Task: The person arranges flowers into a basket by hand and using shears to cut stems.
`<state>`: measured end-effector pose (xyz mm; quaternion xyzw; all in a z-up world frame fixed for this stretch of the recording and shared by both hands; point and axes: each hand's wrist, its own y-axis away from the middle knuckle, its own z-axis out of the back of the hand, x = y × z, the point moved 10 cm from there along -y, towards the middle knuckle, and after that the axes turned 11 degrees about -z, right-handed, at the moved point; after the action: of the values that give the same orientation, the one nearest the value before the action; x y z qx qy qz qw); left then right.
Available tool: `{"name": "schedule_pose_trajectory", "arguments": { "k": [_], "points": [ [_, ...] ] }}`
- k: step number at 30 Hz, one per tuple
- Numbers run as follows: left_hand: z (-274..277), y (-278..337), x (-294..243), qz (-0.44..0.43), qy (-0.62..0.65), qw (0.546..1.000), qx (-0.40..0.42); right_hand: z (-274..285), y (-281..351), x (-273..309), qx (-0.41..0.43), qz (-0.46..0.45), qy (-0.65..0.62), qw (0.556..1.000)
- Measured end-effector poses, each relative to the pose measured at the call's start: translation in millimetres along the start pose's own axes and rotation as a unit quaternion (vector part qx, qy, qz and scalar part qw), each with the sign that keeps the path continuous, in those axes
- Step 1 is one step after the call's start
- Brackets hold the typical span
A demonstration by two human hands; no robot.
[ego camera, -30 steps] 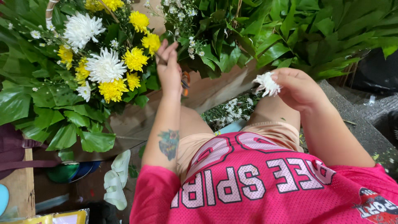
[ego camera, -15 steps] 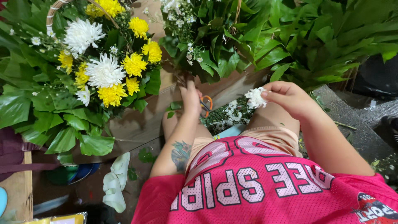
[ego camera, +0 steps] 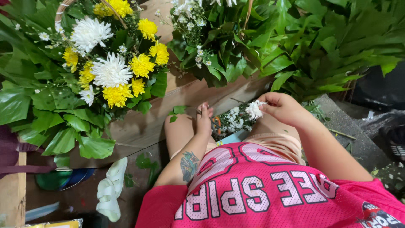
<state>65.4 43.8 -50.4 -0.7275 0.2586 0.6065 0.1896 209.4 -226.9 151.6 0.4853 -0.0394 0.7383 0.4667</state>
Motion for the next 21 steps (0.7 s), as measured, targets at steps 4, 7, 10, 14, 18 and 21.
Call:
{"name": "schedule_pose_trajectory", "arguments": {
  "k": [4,7,10,14,18,21],
  "points": [
    [7.8,-11.9,47.6,0.055,-0.018,0.998,0.001,9.7,36.2,74.0,0.002,0.014,0.103,0.995],
    [3.9,-11.6,61.1,0.095,-0.004,0.995,-0.002,32.0,58.0,150.3,-0.036,0.135,0.217,0.966],
    [4.0,-9.8,59.0,0.113,-0.016,0.993,-0.021,68.4,84.9,228.8,-0.121,0.267,0.147,0.945],
    [2.1,-10.0,63.5,0.162,0.105,0.98,-0.051,87.5,76.4,306.6,-0.228,0.426,0.192,0.854],
    [8.0,-1.9,61.9,0.239,0.158,0.952,-0.108,84.1,10.4,342.1,-0.342,0.398,0.313,0.792],
    [7.8,0.0,57.4,0.258,0.155,0.946,-0.118,74.0,-73.7,332.1,-0.33,0.224,0.42,0.815]
  ]
}}
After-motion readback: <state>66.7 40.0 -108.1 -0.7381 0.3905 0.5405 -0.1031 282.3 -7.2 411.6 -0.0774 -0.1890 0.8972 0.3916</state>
